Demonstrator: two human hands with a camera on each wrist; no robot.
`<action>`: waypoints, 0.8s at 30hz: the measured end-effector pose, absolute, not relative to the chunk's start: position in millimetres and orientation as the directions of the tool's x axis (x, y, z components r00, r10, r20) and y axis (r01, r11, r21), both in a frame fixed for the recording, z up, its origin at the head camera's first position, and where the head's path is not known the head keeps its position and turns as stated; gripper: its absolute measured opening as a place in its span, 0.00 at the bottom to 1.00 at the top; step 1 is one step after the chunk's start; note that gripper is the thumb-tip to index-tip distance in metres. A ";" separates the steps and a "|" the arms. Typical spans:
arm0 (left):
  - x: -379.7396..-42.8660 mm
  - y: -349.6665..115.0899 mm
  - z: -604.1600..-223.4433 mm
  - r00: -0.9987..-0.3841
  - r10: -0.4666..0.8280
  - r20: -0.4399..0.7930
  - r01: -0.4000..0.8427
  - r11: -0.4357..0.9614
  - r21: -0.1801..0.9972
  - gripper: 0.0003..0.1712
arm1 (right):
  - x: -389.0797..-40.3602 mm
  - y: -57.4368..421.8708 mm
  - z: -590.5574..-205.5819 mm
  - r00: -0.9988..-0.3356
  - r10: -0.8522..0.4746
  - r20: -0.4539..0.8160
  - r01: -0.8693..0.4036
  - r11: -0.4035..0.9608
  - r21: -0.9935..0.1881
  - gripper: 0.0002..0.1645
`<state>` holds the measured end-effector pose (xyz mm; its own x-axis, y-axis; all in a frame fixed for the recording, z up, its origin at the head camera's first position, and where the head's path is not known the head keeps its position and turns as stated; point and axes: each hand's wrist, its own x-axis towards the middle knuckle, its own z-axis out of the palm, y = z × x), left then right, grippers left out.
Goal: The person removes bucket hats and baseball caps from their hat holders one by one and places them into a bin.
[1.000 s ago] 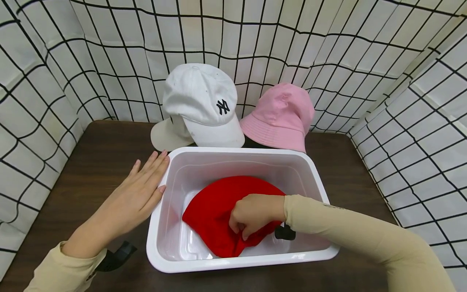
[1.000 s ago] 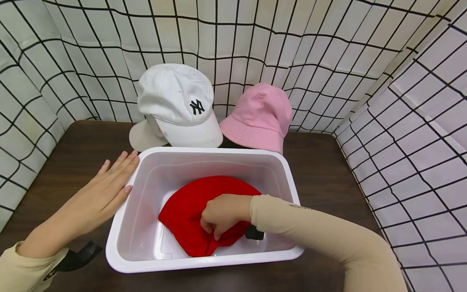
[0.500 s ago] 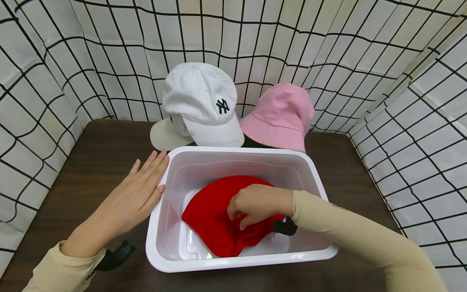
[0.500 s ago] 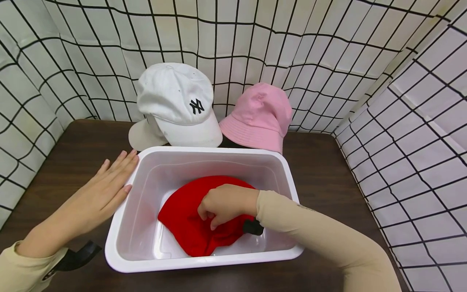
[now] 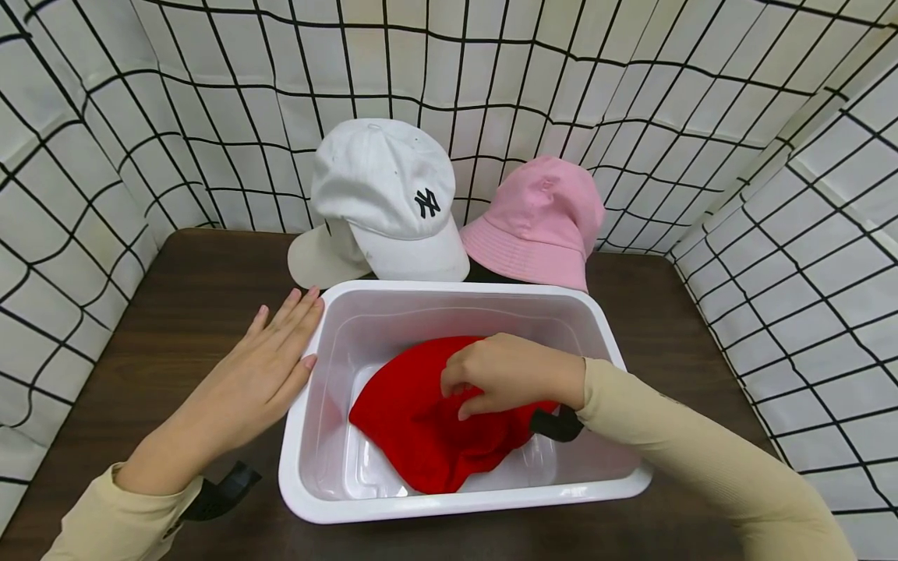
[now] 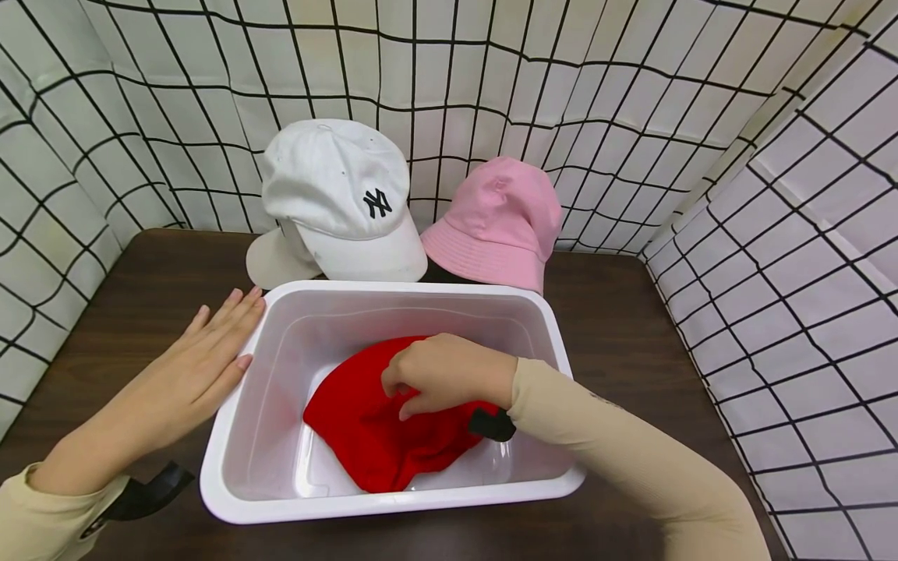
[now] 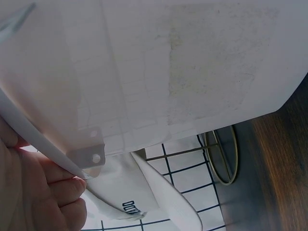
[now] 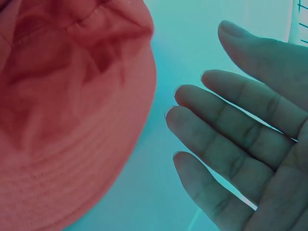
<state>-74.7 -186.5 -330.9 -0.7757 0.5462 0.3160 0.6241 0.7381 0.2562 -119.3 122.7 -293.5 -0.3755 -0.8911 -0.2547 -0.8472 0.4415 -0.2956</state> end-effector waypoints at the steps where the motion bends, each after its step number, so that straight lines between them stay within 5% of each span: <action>1: -74.7 -186.5 -330.9 -0.775 0.547 0.317 0.625 0.738 0.256 0.35 | -119.6 123.5 -292.4 -0.382 -0.892 -0.244 -0.846 0.443 -0.297 0.15; 24: -74.4 -186.8 -330.8 -0.778 0.542 0.317 0.621 0.738 0.263 0.35 | -127.0 140.6 -265.5 -0.457 -0.888 -0.049 -0.851 0.452 -0.268 0.14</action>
<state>-74.4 -186.8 -330.8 -0.7781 0.5420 0.3174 0.6214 0.7380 0.2630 -127.0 140.6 -265.5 -0.4569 -0.8882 -0.0486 -0.8508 0.4523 -0.2676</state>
